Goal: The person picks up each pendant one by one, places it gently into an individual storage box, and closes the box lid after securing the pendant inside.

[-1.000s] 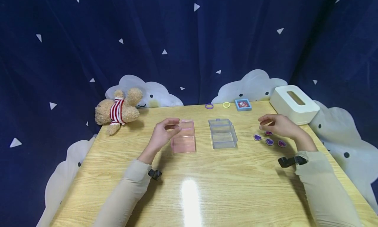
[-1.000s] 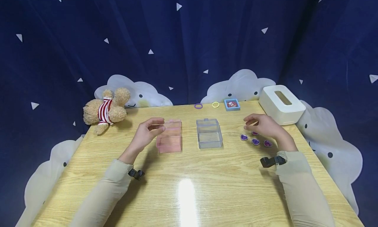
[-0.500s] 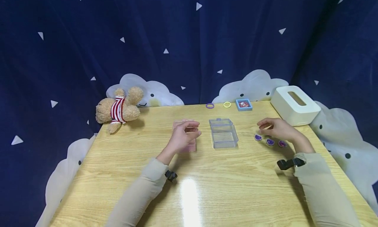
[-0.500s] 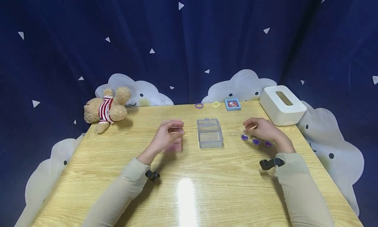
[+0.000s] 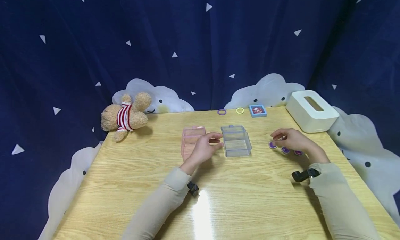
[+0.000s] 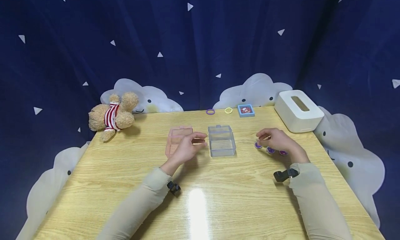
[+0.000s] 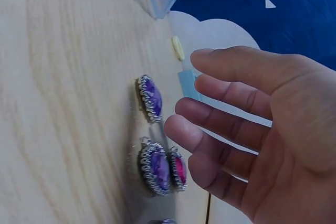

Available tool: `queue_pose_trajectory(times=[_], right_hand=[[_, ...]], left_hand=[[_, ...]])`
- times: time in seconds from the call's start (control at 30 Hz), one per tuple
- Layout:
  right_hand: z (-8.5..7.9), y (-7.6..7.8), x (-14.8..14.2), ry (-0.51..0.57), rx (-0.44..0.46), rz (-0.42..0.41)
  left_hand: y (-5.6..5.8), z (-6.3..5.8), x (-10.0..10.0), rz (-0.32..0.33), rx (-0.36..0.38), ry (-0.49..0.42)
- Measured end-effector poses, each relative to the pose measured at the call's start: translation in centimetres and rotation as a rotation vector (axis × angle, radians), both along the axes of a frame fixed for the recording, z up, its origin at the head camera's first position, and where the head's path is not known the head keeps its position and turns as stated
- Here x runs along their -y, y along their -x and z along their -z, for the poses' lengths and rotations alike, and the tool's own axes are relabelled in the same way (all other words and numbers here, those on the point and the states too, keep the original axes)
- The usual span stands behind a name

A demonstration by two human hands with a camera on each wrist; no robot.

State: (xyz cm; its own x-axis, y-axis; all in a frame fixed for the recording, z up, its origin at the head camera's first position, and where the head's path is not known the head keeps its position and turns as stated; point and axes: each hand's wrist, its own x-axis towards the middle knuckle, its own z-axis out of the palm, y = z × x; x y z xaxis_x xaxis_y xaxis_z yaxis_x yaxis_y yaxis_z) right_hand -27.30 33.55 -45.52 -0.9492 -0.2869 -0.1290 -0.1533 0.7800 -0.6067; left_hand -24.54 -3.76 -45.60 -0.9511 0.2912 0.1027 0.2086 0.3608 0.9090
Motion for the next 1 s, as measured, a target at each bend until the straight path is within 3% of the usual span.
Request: queue_pose_trajectory(times=[0.23, 1.0], right_hand=[[0.8, 0.0, 0.2, -0.035, -0.033, 0.001], [2.1, 0.4, 1.0, -0.153, -0.072, 0.005]], left_hand=[[-0.1, 0.4, -1.2, 0.008, 0.043, -0.016], [0.2, 0.7, -2.9, -0.064, 0.109, 0.118]])
